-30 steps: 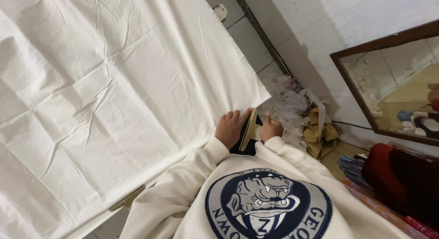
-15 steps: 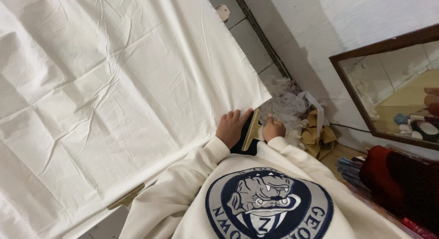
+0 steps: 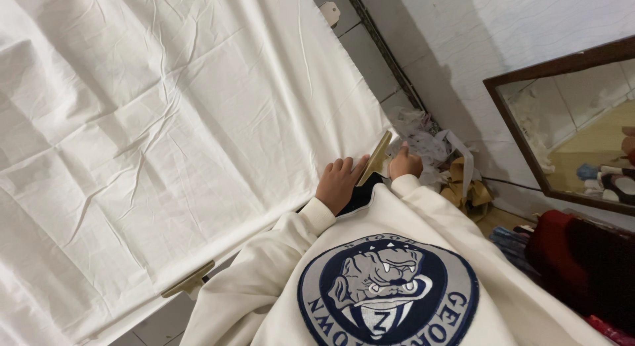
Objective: The person aligns a large piece of white fabric on a table, uses a metal clamp to secure the edge, and then folds the fabric over to mark it with a yellow ruler.
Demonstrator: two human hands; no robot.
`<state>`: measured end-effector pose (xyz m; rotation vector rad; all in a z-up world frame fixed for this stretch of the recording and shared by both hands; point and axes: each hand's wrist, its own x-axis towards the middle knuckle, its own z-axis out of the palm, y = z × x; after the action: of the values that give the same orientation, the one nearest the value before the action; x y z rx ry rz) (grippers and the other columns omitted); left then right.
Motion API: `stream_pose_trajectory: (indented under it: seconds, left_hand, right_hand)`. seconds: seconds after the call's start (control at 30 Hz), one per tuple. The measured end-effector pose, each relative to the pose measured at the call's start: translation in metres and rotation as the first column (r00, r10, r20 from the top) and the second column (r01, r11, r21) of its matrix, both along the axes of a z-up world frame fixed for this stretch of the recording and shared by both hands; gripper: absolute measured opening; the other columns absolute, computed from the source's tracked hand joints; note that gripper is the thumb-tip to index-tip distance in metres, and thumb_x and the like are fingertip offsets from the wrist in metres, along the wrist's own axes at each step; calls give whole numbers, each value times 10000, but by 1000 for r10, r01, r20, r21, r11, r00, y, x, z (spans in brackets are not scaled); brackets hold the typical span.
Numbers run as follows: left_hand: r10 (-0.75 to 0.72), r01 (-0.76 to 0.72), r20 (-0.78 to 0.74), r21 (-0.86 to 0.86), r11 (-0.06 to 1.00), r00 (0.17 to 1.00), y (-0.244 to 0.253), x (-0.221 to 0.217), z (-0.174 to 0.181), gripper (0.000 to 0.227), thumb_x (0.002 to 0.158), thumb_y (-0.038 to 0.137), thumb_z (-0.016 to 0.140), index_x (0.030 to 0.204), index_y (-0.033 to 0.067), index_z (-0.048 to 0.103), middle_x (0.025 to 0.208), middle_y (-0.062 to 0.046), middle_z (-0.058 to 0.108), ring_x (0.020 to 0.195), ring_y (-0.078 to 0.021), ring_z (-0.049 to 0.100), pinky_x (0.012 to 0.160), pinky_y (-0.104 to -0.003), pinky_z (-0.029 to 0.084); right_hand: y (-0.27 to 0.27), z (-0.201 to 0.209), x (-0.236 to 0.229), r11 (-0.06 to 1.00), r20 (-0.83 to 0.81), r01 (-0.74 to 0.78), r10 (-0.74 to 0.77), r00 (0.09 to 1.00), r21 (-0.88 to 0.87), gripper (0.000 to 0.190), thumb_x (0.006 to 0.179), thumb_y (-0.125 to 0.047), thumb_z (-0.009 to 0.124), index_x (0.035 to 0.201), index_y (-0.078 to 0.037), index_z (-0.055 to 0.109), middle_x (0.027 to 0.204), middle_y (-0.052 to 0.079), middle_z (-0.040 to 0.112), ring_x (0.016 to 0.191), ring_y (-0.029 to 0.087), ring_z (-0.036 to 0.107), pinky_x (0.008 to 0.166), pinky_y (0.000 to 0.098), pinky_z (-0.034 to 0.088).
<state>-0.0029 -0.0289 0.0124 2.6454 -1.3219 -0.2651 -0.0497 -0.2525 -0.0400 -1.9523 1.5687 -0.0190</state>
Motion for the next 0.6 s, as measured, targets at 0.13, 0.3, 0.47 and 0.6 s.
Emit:
stream_pose_trajectory:
  seconds: [0.13,0.3,0.47,0.6]
  left_hand:
    - [13,-13,3,-45,999,1000,14,-6,-7,749,935,137,666,1634,194,406,1141,-57,533,983,-212,563,857,-334,471]
    - [75,-71,17,-150,986,997,29,-13,-2,593,1004,119,621,1578,145,475,1095,-47,525,940,-208,555,845,-325,487]
    - [91,-86,21,-172,981,996,38,-13,1,558,1013,104,633,1556,149,509,1077,-40,511,901,-192,568,831,-316,522]
    - [113,-101,49,-206,973,992,40,-17,-6,522,1033,119,621,1547,136,529,1066,-40,515,887,-181,584,825,-303,542]
  right_hand:
    - [3,2,-1,1000,-10,19,-18,1000,19,674,1086,-524,476,717,-41,767,661,165,692,786,385,732,828,464,547]
    - [3,-13,-13,995,21,97,-97,995,1,673,1100,-525,455,802,-22,788,790,205,753,901,402,751,920,473,550]
    - [24,3,-4,979,100,199,-202,974,42,637,1084,-533,477,799,-56,789,770,154,746,898,366,753,936,466,554]
    - [40,7,2,942,143,330,-335,932,53,578,1067,-499,500,913,-41,817,837,181,774,957,384,759,963,456,553]
